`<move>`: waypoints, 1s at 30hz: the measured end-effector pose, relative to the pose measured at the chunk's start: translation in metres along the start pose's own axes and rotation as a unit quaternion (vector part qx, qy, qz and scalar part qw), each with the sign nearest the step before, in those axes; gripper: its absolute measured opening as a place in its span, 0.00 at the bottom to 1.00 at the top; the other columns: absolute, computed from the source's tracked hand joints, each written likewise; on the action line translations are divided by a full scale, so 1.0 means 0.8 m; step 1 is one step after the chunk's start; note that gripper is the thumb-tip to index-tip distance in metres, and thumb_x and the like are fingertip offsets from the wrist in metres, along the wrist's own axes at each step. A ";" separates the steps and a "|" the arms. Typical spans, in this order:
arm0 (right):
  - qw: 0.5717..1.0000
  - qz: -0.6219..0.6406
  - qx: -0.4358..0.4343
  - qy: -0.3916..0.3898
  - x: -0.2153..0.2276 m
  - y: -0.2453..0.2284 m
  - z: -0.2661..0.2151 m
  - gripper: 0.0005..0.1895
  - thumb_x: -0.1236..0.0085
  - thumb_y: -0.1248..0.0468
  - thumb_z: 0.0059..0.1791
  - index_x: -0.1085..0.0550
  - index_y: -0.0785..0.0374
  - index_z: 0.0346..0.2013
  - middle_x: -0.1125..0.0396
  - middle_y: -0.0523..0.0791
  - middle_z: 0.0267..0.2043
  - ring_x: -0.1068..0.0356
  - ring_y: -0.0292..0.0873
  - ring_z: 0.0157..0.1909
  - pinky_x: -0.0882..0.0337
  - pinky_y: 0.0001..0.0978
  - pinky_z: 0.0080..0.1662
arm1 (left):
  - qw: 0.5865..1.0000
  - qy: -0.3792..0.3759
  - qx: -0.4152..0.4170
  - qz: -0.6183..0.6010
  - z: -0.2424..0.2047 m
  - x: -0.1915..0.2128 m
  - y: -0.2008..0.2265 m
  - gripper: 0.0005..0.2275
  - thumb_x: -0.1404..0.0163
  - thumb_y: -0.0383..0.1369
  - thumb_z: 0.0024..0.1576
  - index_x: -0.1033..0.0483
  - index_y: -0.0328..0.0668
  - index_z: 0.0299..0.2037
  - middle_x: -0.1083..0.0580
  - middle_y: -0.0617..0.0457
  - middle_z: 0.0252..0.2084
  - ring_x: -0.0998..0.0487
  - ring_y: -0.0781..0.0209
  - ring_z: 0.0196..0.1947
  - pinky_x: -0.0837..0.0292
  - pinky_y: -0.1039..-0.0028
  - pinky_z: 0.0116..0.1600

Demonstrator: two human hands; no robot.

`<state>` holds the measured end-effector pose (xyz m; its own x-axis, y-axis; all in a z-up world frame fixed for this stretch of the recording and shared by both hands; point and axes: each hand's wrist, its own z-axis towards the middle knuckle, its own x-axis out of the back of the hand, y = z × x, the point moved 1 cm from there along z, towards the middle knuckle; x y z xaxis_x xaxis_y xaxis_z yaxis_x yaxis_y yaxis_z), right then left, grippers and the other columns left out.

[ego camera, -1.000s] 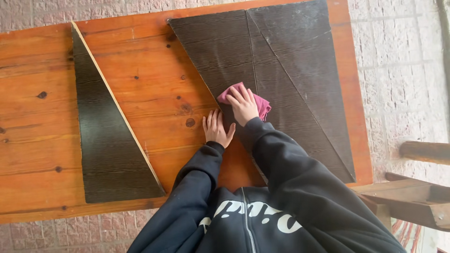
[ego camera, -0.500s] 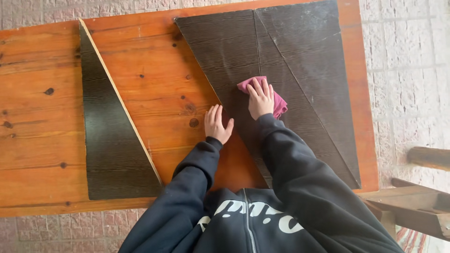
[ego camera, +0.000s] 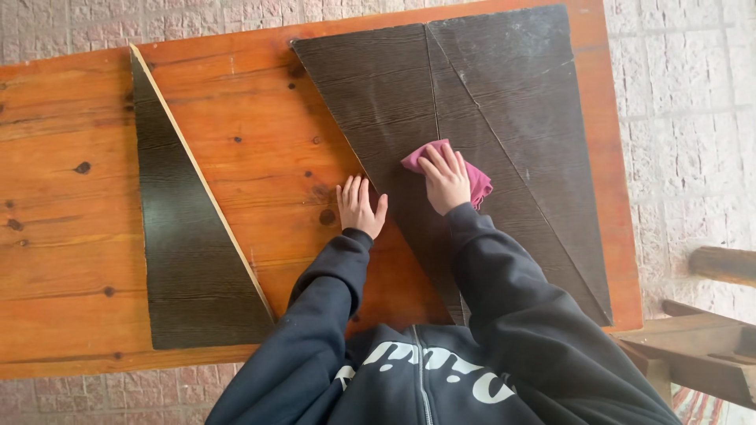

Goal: The person wipes the surface of two dark wooden boards with a pink cloth on a wooden workbench. They wipe one board, then the other, and repeat the process on both boards.

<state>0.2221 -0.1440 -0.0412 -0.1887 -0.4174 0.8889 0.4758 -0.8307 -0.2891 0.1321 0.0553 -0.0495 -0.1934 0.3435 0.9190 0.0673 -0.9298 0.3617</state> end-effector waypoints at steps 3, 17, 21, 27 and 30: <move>0.999 -0.006 -0.030 -0.008 -0.016 0.010 0.015 0.22 0.40 0.62 0.44 0.22 0.43 0.54 0.32 0.39 0.66 0.38 0.54 0.69 0.39 0.52 0.66 | 1.000 -0.005 0.004 0.000 0.000 -0.001 -0.002 0.25 0.53 0.51 0.60 0.29 0.38 0.58 0.31 0.44 0.61 0.35 0.46 0.68 0.51 0.45 0.72; 0.998 0.031 0.049 -0.040 -0.012 -0.011 0.021 0.22 0.40 0.62 0.45 0.23 0.44 0.54 0.34 0.39 0.67 0.39 0.55 0.70 0.40 0.52 0.68 | 1.000 -0.024 0.018 -0.006 -0.001 -0.007 -0.002 0.26 0.53 0.52 0.59 0.29 0.39 0.58 0.32 0.46 0.61 0.37 0.48 0.69 0.53 0.47 0.74; 0.999 0.018 0.017 -0.038 -0.017 -0.002 0.028 0.23 0.41 0.62 0.45 0.24 0.44 0.55 0.34 0.38 0.67 0.39 0.54 0.71 0.40 0.51 0.68 | 1.000 0.007 0.011 0.005 0.000 -0.006 -0.002 0.25 0.52 0.51 0.57 0.28 0.39 0.56 0.31 0.46 0.60 0.35 0.49 0.68 0.51 0.48 0.73; 0.999 0.001 -0.019 -0.030 -0.042 -0.005 0.051 0.23 0.40 0.60 0.46 0.24 0.43 0.56 0.34 0.39 0.67 0.40 0.55 0.71 0.39 0.54 0.67 | 1.000 0.001 0.020 -0.002 0.005 0.003 0.003 0.26 0.53 0.53 0.58 0.27 0.40 0.57 0.30 0.45 0.61 0.35 0.49 0.68 0.53 0.49 0.73; 0.999 0.002 0.017 -0.041 -0.029 -0.009 0.054 0.22 0.41 0.60 0.46 0.24 0.43 0.55 0.35 0.39 0.68 0.40 0.55 0.71 0.39 0.53 0.67 | 1.000 -0.004 0.019 -0.007 0.006 0.000 0.002 0.27 0.53 0.53 0.57 0.28 0.40 0.58 0.31 0.45 0.61 0.35 0.49 0.68 0.53 0.49 0.74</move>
<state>0.2600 -0.1123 -0.0448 -0.1158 -0.3882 0.9143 0.5062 -0.8151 -0.2819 0.1368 0.0541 -0.0483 -0.1876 0.3577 0.9148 0.1009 -0.9194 0.3802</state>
